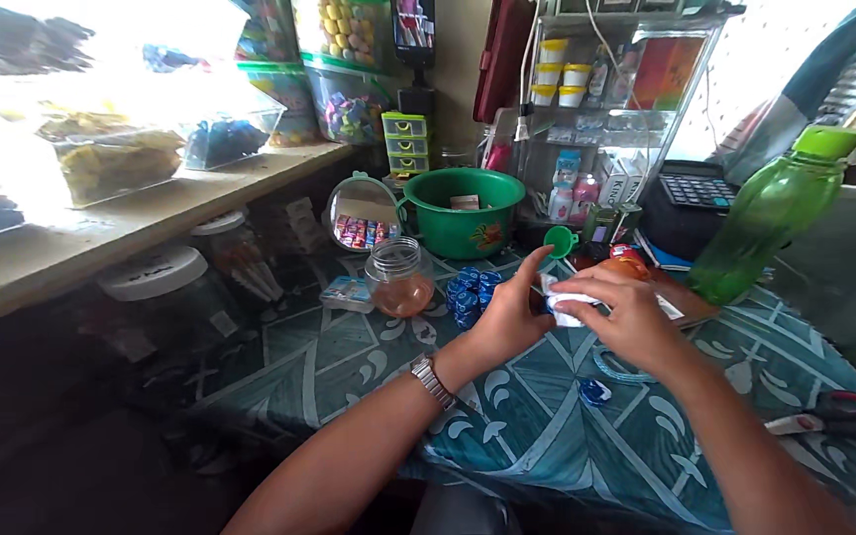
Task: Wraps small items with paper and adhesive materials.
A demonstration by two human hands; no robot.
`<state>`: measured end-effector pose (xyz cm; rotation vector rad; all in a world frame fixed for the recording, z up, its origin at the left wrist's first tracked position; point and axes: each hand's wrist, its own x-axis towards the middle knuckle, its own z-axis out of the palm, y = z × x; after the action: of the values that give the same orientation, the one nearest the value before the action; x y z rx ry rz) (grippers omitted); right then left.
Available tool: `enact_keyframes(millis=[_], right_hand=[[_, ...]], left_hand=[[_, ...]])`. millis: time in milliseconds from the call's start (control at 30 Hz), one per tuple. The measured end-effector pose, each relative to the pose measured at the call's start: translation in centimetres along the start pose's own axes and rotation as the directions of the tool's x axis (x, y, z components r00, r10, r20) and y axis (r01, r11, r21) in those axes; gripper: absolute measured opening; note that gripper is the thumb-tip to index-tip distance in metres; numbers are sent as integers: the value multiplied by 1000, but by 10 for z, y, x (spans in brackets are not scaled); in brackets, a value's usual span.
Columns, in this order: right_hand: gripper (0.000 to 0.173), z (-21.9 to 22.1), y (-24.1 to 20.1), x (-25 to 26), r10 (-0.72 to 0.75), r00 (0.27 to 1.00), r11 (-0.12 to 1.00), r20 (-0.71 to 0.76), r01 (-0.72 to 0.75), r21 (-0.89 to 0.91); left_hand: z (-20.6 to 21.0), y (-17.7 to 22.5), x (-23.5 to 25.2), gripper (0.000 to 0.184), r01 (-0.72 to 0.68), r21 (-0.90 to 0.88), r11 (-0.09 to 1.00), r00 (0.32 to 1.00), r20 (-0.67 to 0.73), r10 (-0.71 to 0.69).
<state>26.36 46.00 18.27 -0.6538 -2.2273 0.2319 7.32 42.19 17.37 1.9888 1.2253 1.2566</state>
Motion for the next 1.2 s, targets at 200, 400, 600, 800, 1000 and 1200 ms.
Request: enact_keyframes(millis=[200, 400, 600, 800, 1000, 1200], right_hand=[[18, -32, 4, 1, 172, 960, 982, 223, -150, -111], [22, -56, -9, 27, 81, 987, 994, 135, -70, -85], [30, -18, 14, 13, -102, 994, 983, 41, 95, 156], [36, 6, 13, 7, -121, 989, 989, -84, 127, 77], [28, 2, 11, 8, 51, 996, 970, -71, -32, 243], [23, 3, 12, 9, -37, 994, 983, -107, 55, 177]], left_hand=[[-4, -6, 2, 74, -17, 30, 999, 993, -116, 20], [-5, 3, 2, 49, 180, -201, 963, 984, 21, -179], [-7, 11, 3, 50, 281, -685, 673, 946, 81, -313], [-3, 7, 2, 50, 345, -749, 565, 917, 142, -373], [-3, 6, 1, 52, 343, -733, 587, 933, 195, -302], [-5, 9, -1, 44, 337, -742, 580, 935, 191, -300]])
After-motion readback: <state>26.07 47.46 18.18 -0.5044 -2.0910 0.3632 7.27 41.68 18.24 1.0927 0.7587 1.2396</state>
